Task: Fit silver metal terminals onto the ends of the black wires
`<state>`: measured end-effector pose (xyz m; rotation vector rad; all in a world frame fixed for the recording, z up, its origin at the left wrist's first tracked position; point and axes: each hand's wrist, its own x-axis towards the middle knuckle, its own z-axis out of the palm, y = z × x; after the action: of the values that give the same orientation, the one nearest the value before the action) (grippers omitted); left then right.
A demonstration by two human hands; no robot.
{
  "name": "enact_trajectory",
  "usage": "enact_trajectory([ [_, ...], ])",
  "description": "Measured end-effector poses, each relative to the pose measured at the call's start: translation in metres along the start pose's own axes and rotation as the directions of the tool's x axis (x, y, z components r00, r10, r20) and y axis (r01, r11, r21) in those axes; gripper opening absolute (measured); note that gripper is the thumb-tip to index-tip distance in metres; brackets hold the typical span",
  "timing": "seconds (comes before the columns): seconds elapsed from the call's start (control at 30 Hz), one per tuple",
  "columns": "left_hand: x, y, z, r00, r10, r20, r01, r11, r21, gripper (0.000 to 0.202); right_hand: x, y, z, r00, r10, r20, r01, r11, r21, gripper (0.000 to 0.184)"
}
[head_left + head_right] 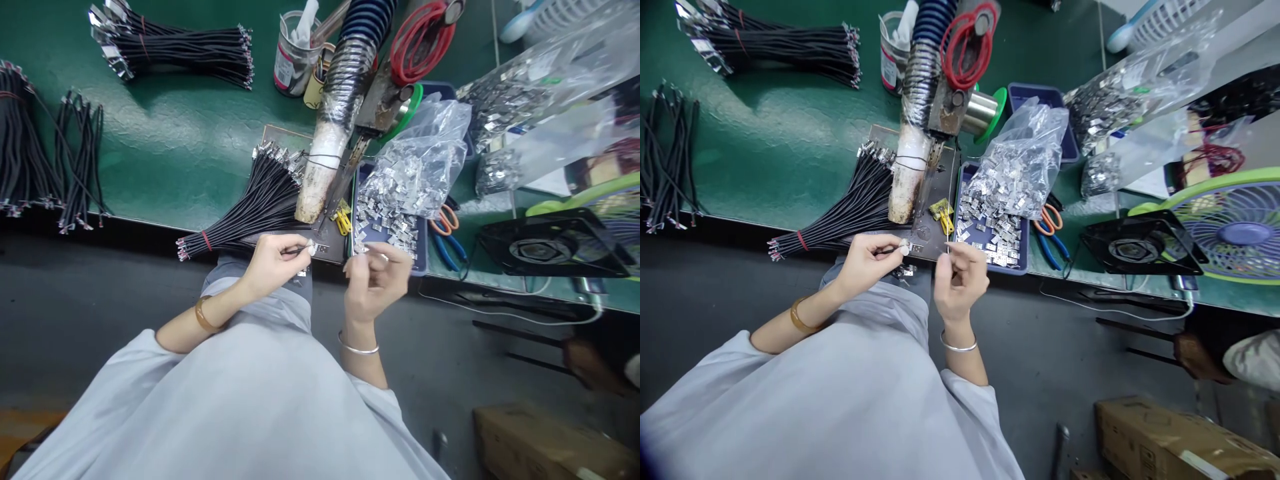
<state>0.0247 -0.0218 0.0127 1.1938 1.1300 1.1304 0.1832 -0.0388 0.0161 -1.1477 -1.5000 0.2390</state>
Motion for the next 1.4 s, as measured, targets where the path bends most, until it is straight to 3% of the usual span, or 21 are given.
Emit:
enact_trajectory([
  [0.1,0.003,0.0,0.003,0.997,-0.039,-0.063,0.035,0.997,-0.076,0.018,-0.007,0.003,0.0,0.998,0.031,-0.059,-0.03,0.999,0.025,0.017],
  [0.33,0.007,0.0,0.005,0.996,-0.021,-0.086,0.016,0.998,-0.058,0.018,-0.009,0.009,0.01,0.977,-0.161,0.139,0.188,0.959,-0.214,0.01],
  [0.57,0.01,-0.004,0.007,0.994,0.057,-0.093,-0.061,0.997,-0.042,0.018,-0.005,0.01,0.019,0.964,-0.237,0.12,0.261,0.93,-0.258,0.014],
  [0.7,0.011,-0.005,0.007,0.992,0.052,-0.114,-0.055,0.998,-0.021,0.016,-0.003,0.01,0.019,0.971,-0.209,0.115,0.229,0.95,-0.213,0.015],
  [0.93,0.013,-0.004,0.001,0.997,0.044,-0.058,-0.046,0.998,-0.038,0.02,-0.003,0.01,0.018,0.994,-0.019,0.104,0.03,0.993,-0.112,0.012],
  [1.2,0.014,0.0,0.006,0.995,0.041,-0.089,-0.046,0.998,-0.05,0.014,-0.001,0.008,0.019,0.977,-0.176,0.119,0.196,0.964,-0.178,0.017],
  [1.4,0.014,0.004,0.01,0.987,0.079,-0.143,-0.088,0.994,-0.06,0.013,0.001,0.009,0.02,0.974,-0.19,0.12,0.209,0.962,-0.176,0.017],
])
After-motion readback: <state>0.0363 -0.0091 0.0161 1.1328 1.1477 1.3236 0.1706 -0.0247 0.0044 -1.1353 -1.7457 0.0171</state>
